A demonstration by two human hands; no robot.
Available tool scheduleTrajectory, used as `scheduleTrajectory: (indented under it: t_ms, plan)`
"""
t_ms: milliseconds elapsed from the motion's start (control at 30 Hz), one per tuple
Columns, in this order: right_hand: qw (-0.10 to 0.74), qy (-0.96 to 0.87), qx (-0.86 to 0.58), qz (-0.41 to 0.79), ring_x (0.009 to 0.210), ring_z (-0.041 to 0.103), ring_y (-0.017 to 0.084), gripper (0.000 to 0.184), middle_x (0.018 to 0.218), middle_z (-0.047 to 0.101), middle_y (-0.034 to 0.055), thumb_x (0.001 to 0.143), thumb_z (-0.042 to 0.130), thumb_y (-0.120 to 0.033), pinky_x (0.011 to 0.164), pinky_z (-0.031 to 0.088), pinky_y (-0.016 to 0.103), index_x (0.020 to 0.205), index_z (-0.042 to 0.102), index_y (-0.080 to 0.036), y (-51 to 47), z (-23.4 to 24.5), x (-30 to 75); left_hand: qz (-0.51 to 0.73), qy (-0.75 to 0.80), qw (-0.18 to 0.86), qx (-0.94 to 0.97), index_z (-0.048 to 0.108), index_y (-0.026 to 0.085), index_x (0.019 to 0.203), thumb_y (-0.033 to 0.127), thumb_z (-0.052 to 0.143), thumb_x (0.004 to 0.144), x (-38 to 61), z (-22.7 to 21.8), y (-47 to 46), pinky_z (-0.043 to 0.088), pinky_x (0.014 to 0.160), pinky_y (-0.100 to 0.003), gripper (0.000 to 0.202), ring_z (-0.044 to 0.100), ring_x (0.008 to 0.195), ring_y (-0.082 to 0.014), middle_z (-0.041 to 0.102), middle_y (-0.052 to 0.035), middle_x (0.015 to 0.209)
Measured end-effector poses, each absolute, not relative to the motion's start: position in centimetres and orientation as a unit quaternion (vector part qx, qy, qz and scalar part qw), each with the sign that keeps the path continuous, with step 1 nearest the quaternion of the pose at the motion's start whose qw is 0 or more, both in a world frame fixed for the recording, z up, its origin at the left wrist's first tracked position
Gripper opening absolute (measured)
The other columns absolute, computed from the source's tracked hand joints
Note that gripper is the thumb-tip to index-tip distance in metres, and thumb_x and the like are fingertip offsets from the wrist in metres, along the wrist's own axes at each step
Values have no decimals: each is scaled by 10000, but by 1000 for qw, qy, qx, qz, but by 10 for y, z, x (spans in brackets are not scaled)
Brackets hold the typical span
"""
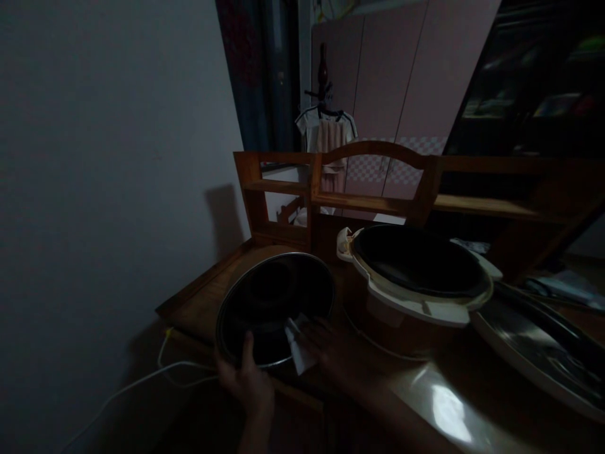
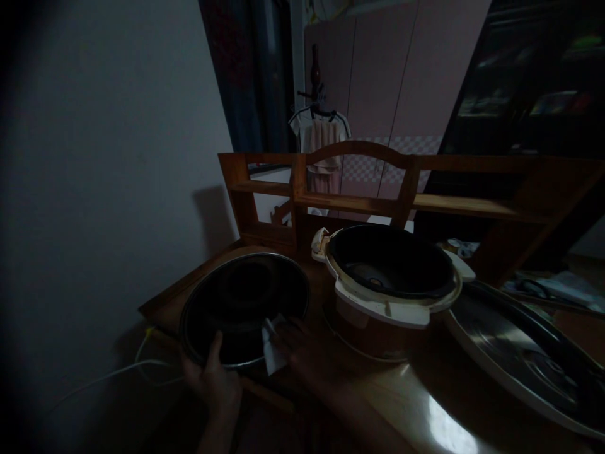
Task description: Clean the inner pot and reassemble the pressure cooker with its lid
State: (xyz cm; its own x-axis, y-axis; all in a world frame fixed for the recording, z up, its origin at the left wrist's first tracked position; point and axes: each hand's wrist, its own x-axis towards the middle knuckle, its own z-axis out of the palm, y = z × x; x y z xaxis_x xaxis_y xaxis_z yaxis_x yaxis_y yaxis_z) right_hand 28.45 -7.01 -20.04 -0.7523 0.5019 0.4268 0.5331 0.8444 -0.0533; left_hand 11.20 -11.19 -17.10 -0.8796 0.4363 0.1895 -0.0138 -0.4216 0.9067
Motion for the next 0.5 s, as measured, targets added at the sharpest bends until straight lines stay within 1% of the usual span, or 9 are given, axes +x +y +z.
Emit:
scheduleTrajectory:
  t_ms: [67, 133, 233, 333, 400, 500]
  plan:
    - [209, -936, -283, -6, 1396, 444, 202, 505, 1477, 537, 104, 1003, 482, -146, 1213, 271, 476, 1502, 428, -202, -72, -197, 283, 824, 512, 154, 186, 506, 269, 1421, 360, 715, 822, 115, -178, -109, 435, 1110, -523, 640, 554, 1307, -307, 574, -93, 1430]
    - [205, -930, -303, 39, 1397, 438, 196, 507, 1484, 531, 93, 989, 504, -175, 1223, 236, 461, 1491, 449, -220, -75, -191, 279, 824, 511, 156, 187, 522, 261, 1403, 365, 723, 816, 116, -181, -105, 437, 1110, -504, 629, 550, 1310, -302, 584, -91, 1417]
    - [219, -914, -329, 89, 1371, 462, 186, 531, 1462, 557, 65, 953, 517, -147, 1221, 214, 443, 1472, 479, -255, -80, -182, 270, 810, 537, 141, 189, 575, 235, 1332, 404, 723, 809, 115, -180, -98, 453, 1086, -480, 569, 577, 1266, -293, 623, -92, 1360]
    - [253, -901, -339, 98, 1318, 506, 172, 536, 1404, 608, 50, 939, 492, -87, 1209, 222, 419, 1442, 521, -269, -80, -179, 259, 794, 566, 134, 177, 633, 187, 1233, 469, 685, 825, 110, -175, -84, 472, 1038, -462, 499, 620, 1164, -286, 670, -111, 1265]
    - [262, -898, -342, 90, 1283, 530, 173, 540, 1374, 630, 57, 927, 490, -61, 1194, 244, 413, 1424, 544, -266, -79, -178, 253, 804, 553, 124, 179, 631, 164, 1237, 483, 639, 855, 106, -170, -72, 461, 1039, -443, 497, 622, 1141, -270, 673, -120, 1251]
    - [239, -904, -343, 87, 1276, 538, 187, 580, 1374, 627, 82, 891, 493, -34, 1167, 290, 409, 1429, 539, -244, -79, -173, 250, 816, 531, 125, 194, 624, 151, 1256, 488, 601, 880, 105, -164, -62, 460, 1038, -422, 505, 624, 1131, -256, 673, -119, 1252]
